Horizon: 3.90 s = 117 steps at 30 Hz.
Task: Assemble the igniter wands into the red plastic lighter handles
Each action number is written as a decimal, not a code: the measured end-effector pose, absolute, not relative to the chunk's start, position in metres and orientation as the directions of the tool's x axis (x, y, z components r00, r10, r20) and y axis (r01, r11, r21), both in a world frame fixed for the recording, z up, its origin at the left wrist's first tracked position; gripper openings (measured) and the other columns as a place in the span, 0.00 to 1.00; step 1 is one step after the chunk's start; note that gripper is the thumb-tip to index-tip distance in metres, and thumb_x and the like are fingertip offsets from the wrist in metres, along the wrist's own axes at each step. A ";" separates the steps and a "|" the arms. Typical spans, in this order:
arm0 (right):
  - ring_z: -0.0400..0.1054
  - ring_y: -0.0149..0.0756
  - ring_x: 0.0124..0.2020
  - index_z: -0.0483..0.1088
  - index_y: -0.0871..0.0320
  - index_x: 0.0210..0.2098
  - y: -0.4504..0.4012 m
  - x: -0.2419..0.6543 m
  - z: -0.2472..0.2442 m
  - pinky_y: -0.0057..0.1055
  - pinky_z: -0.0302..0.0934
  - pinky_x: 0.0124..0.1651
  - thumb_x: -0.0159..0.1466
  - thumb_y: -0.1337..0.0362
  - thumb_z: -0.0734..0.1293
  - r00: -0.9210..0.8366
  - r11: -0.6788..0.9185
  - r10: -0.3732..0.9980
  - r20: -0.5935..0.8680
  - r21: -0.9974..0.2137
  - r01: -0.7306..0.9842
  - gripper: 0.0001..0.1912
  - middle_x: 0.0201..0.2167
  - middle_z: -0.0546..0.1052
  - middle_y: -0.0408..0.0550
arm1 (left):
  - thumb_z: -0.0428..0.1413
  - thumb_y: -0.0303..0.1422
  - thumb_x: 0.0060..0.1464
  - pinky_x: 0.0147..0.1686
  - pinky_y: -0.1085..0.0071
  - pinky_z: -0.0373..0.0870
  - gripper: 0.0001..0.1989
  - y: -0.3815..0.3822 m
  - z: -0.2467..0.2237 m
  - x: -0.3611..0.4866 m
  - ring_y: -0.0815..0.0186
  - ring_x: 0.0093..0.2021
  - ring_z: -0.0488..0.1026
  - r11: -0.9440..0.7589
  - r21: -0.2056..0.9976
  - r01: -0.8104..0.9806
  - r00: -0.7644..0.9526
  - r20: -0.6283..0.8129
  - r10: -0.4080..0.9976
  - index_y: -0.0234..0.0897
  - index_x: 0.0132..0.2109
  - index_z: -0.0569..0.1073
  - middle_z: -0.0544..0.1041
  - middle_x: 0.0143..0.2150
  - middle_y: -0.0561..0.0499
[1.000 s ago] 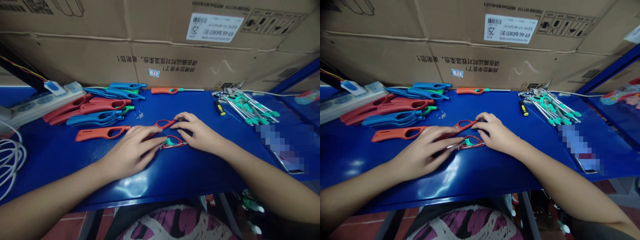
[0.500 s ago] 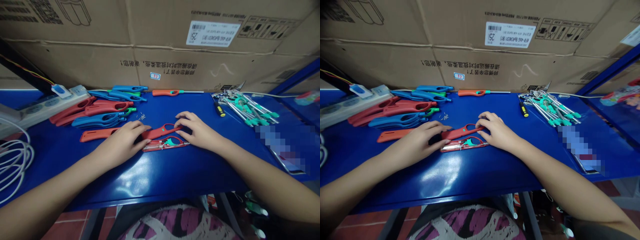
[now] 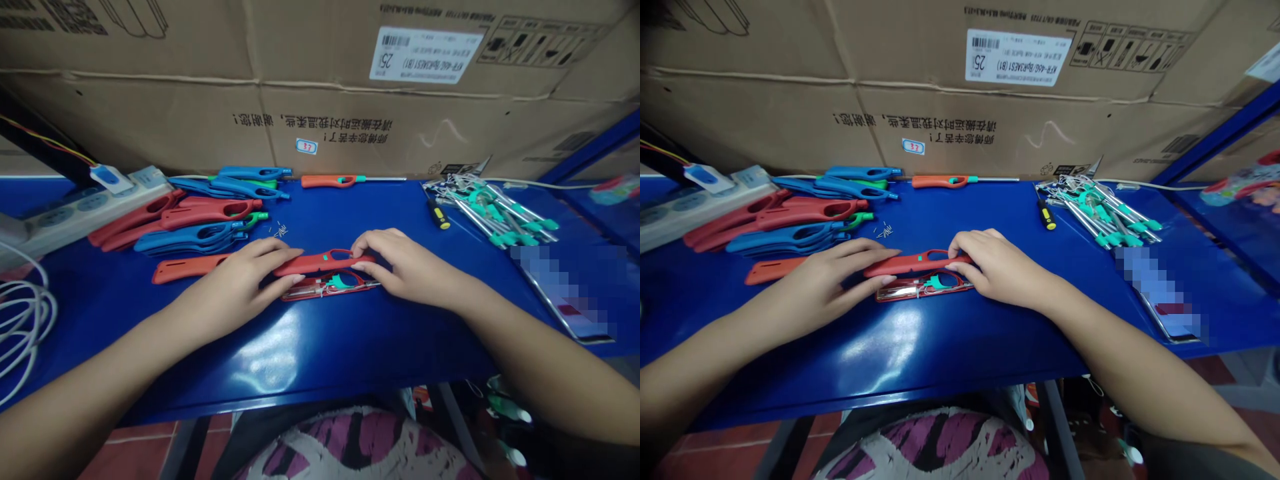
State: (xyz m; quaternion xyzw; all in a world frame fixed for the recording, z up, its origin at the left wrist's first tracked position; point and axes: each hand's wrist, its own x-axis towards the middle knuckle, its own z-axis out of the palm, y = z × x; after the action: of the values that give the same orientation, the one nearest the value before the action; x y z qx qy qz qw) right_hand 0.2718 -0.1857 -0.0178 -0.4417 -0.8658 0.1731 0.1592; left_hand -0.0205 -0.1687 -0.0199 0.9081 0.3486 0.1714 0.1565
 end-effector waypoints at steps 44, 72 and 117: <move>0.68 0.41 0.44 0.70 0.57 0.40 -0.194 0.272 -0.015 0.39 0.60 0.48 0.70 0.62 0.65 -0.746 0.737 0.664 0.051 -0.219 0.640 0.05 0.45 0.74 0.51 | 0.56 0.41 0.65 0.43 0.60 0.75 0.17 -0.177 -0.027 -0.020 0.57 0.43 0.77 -0.755 0.272 0.597 0.766 0.087 0.637 0.40 0.55 0.77 0.77 0.48 0.46; 0.71 0.39 0.35 0.70 0.59 0.40 -0.185 0.274 -0.028 0.33 0.57 0.38 0.74 0.56 0.57 -0.695 0.720 0.689 0.204 -0.093 0.687 0.16 0.34 0.78 0.49 | 0.47 0.38 0.71 0.41 0.66 0.72 0.16 -0.174 -0.030 -0.015 0.60 0.41 0.75 -0.808 0.272 0.523 0.792 0.196 0.579 0.33 0.50 0.76 0.77 0.41 0.46; 0.73 0.36 0.41 0.72 0.56 0.53 -0.190 0.251 -0.036 0.31 0.61 0.41 0.76 0.56 0.56 -0.734 0.764 0.638 0.235 -0.311 0.565 0.18 0.43 0.79 0.48 | 0.50 0.42 0.69 0.42 0.68 0.71 0.17 -0.171 -0.040 -0.012 0.62 0.42 0.79 -0.785 0.426 0.450 0.793 0.213 0.571 0.40 0.54 0.77 0.83 0.45 0.49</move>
State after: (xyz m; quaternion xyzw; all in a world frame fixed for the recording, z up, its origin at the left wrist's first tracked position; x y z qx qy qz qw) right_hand 0.2507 -0.1903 -0.0362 -0.3252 -0.9245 0.1097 0.1657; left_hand -0.0124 -0.1705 -0.0403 0.9296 0.2747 0.1675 0.1797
